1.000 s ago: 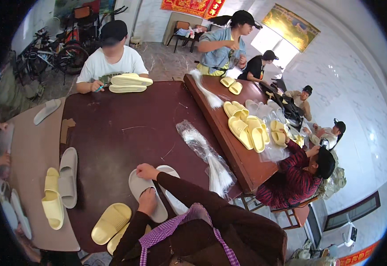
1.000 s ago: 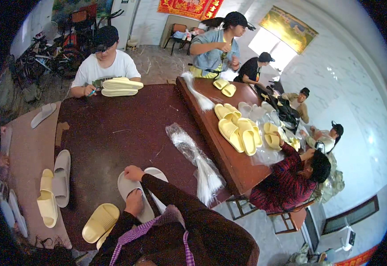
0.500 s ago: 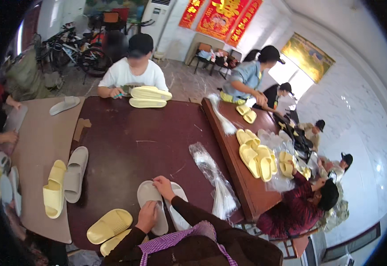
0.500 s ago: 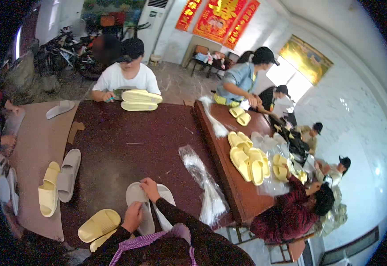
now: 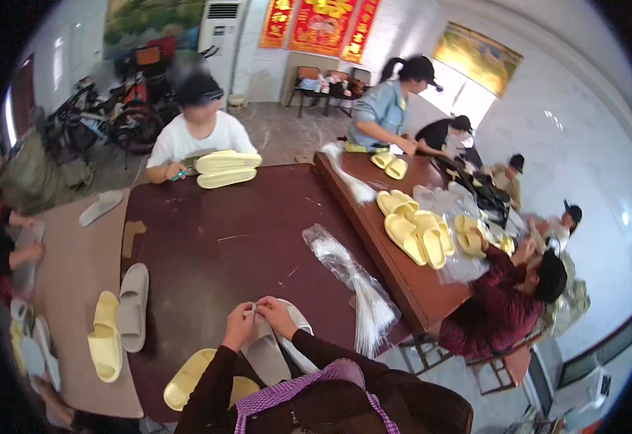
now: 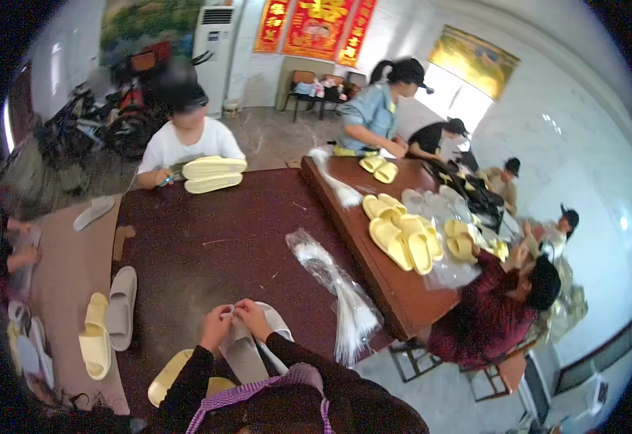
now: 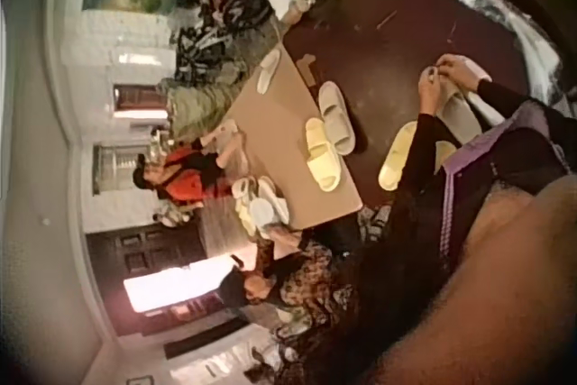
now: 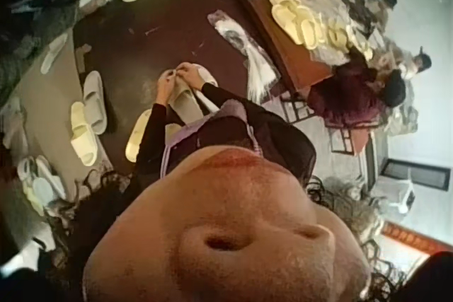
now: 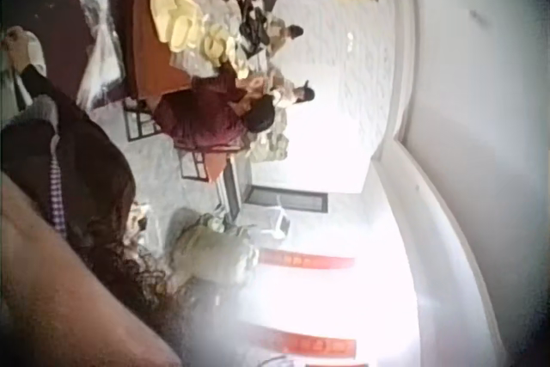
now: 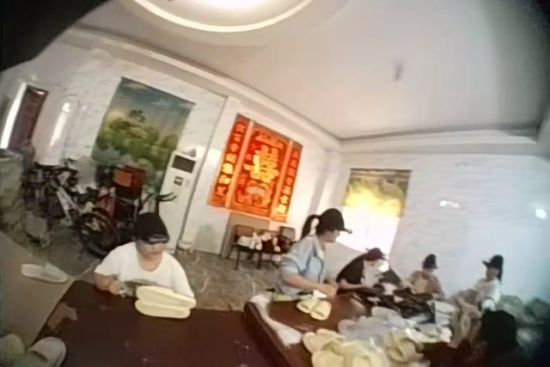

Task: The person pairs slippers together by picking them up from the table and threading plastic fasteners through them by hand.

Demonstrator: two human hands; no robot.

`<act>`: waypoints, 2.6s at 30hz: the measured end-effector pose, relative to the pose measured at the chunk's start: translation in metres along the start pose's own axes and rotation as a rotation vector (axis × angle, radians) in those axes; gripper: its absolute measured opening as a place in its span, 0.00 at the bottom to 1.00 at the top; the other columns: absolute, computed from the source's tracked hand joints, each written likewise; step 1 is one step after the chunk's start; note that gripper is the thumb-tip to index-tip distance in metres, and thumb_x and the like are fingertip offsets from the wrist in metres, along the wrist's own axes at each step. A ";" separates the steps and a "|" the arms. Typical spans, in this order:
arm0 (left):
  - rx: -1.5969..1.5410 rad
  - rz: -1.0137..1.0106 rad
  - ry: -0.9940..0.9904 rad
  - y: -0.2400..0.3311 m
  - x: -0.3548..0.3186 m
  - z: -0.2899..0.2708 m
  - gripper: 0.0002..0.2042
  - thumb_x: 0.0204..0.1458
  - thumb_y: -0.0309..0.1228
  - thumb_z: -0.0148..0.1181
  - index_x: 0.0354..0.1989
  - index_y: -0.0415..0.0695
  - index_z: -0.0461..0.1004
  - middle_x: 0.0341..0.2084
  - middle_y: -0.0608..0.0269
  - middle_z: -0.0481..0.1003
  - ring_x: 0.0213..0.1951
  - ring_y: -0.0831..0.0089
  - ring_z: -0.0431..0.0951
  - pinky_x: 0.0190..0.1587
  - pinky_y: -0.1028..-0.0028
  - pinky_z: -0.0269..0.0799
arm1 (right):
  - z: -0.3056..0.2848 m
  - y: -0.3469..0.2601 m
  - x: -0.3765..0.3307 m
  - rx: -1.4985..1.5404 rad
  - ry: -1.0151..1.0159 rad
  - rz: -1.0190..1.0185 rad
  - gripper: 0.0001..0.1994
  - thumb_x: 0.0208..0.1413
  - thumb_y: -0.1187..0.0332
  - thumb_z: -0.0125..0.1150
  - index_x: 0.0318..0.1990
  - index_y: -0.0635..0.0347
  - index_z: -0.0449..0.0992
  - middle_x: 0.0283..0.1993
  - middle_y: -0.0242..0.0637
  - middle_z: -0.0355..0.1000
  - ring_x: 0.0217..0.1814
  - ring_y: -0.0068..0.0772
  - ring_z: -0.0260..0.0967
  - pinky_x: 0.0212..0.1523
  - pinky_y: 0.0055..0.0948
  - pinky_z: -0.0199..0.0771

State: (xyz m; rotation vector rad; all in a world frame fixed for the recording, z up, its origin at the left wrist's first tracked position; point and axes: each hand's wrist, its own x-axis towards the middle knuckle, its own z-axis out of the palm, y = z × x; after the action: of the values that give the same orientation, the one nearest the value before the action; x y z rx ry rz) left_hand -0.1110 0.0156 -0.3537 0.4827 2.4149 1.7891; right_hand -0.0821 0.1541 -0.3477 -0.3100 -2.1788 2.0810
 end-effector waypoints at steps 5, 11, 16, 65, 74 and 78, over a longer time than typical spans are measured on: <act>-0.077 -0.062 -0.106 -0.015 0.008 0.022 0.09 0.46 0.25 0.54 0.36 0.37 0.72 0.29 0.52 0.74 0.33 0.61 0.75 0.37 0.69 0.70 | -0.004 0.005 -0.006 0.088 -0.007 -0.027 0.04 0.50 0.74 0.54 0.34 0.64 0.71 0.29 0.31 0.70 0.31 0.18 0.66 0.33 0.19 0.67; 0.084 -0.045 -0.118 -0.008 0.009 0.023 0.09 0.46 0.29 0.56 0.33 0.37 0.73 0.30 0.52 0.76 0.33 0.62 0.76 0.36 0.69 0.71 | -0.015 0.017 -0.006 0.051 0.019 -0.037 0.05 0.51 0.74 0.54 0.34 0.64 0.72 0.29 0.30 0.69 0.31 0.18 0.65 0.32 0.18 0.67; 0.183 -0.045 -0.076 0.003 0.007 0.023 0.08 0.46 0.30 0.56 0.31 0.37 0.74 0.28 0.51 0.76 0.32 0.59 0.76 0.36 0.68 0.71 | -0.016 0.023 -0.005 0.011 0.045 -0.020 0.05 0.50 0.74 0.54 0.34 0.64 0.72 0.29 0.30 0.69 0.30 0.19 0.65 0.31 0.19 0.67; -0.486 -0.205 -0.219 -0.012 0.004 0.018 0.09 0.53 0.34 0.51 0.31 0.41 0.72 0.16 0.70 0.67 0.18 0.83 0.64 0.18 0.79 0.59 | -0.020 0.022 -0.014 -0.543 0.098 -0.170 0.07 0.46 0.71 0.51 0.30 0.64 0.73 0.29 0.46 0.71 0.33 0.42 0.70 0.34 0.36 0.68; -0.754 -0.426 -0.207 -0.035 0.014 0.025 0.07 0.52 0.26 0.52 0.36 0.35 0.70 0.24 0.66 0.69 0.24 0.78 0.68 0.27 0.78 0.66 | -0.016 0.005 -0.009 -0.197 0.006 0.074 0.06 0.48 0.73 0.57 0.31 0.68 0.74 0.25 0.32 0.71 0.25 0.19 0.67 0.28 0.21 0.67; -0.714 -0.461 -0.219 -0.028 0.009 0.020 0.07 0.52 0.26 0.52 0.36 0.35 0.70 0.25 0.65 0.70 0.25 0.78 0.69 0.28 0.78 0.67 | -0.015 0.009 -0.013 -0.239 0.000 0.088 0.06 0.47 0.73 0.58 0.31 0.69 0.74 0.26 0.32 0.71 0.26 0.18 0.67 0.28 0.19 0.67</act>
State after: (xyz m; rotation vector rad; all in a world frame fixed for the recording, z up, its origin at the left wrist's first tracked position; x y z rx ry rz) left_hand -0.1194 0.0294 -0.3859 0.0311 1.4360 2.0494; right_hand -0.0658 0.1662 -0.3555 -0.4346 -2.4592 1.8611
